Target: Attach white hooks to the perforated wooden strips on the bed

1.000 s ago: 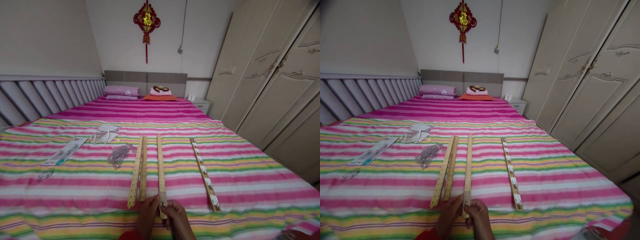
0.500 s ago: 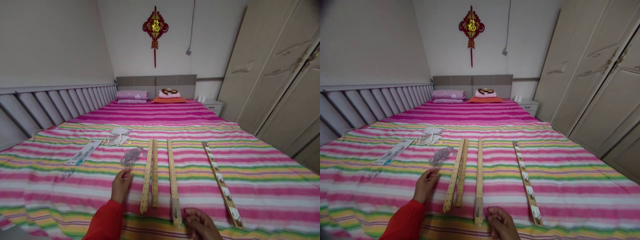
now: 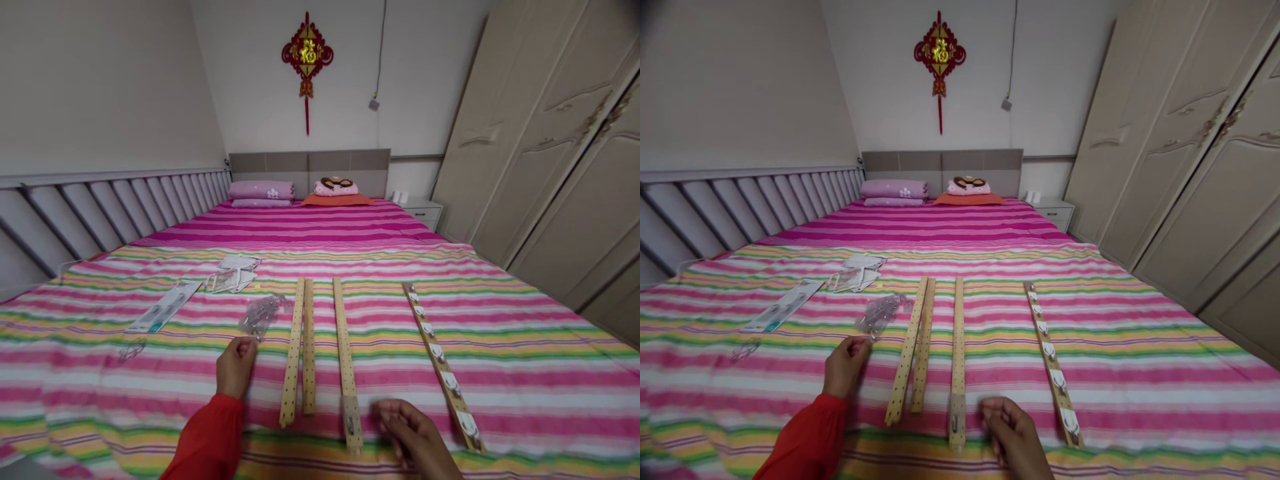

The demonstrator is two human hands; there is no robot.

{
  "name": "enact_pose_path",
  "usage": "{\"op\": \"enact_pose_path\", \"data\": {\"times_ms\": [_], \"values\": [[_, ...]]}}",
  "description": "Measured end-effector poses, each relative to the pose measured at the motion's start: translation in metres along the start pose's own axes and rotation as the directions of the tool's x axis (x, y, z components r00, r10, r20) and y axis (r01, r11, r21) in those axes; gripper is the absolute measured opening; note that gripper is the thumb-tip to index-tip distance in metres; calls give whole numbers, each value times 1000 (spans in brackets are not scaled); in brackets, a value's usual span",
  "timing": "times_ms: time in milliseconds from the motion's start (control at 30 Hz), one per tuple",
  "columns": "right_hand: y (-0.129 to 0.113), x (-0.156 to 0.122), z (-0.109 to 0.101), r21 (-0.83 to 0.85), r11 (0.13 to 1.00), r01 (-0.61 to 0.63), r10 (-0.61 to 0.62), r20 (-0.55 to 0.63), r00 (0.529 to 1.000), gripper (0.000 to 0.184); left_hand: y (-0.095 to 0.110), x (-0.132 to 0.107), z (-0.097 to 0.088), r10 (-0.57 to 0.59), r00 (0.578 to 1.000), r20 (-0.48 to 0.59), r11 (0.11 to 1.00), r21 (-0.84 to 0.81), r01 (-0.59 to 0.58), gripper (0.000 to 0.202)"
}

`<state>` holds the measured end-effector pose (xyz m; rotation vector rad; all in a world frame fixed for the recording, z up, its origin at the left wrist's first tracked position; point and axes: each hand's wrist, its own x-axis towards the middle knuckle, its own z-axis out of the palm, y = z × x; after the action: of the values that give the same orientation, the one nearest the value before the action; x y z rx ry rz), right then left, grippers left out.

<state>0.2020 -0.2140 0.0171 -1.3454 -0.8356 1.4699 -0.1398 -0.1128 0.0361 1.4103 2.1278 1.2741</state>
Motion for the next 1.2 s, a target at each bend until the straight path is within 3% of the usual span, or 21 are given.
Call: {"op": "enact_pose_path", "data": {"times_ms": [100,267,367,467,567,700,867,1000,1100,1200], "values": [[-2,1,10,4,1000,19,-19,20,1000,42,4,1,2,-6,999,44,999,49,4,35],[-2,-2,18,-9,999,43,-42,53,998,45,16,10,7,-115,992,56,976,193,102,21],[-4,-5,9,-21,998,61,-60,31,998,42,15,12,2,-167,983,69,980,117,158,22],[-8,-8,0,-49,997,55,-54,25,998,44,15,6,-12,-115,968,222,989,-67,133,31],[-15,-8,2,-63,996,70,-68,34,997,45,26,-9,-26,21,912,410,970,-228,80,37],[-26,-4,25,-47,990,132,-127,96,987,45,58,-34,-33,203,833,514,959,-276,-64,29],[-41,1,50,21,979,202,-203,144,969,51,95,-62,-18,392,668,632,920,-267,-287,13],[-43,2,54,54,981,188,-194,157,968,52,113,-77,-2,470,596,650,879,-283,-385,8],[-38,4,50,68,985,157,-166,152,974,50,119,-84,8,515,598,614,855,-314,-414,8],[-32,7,46,122,981,148,-163,123,979,48,119,-92,20,508,665,548,862,-321,-393,9]]}}
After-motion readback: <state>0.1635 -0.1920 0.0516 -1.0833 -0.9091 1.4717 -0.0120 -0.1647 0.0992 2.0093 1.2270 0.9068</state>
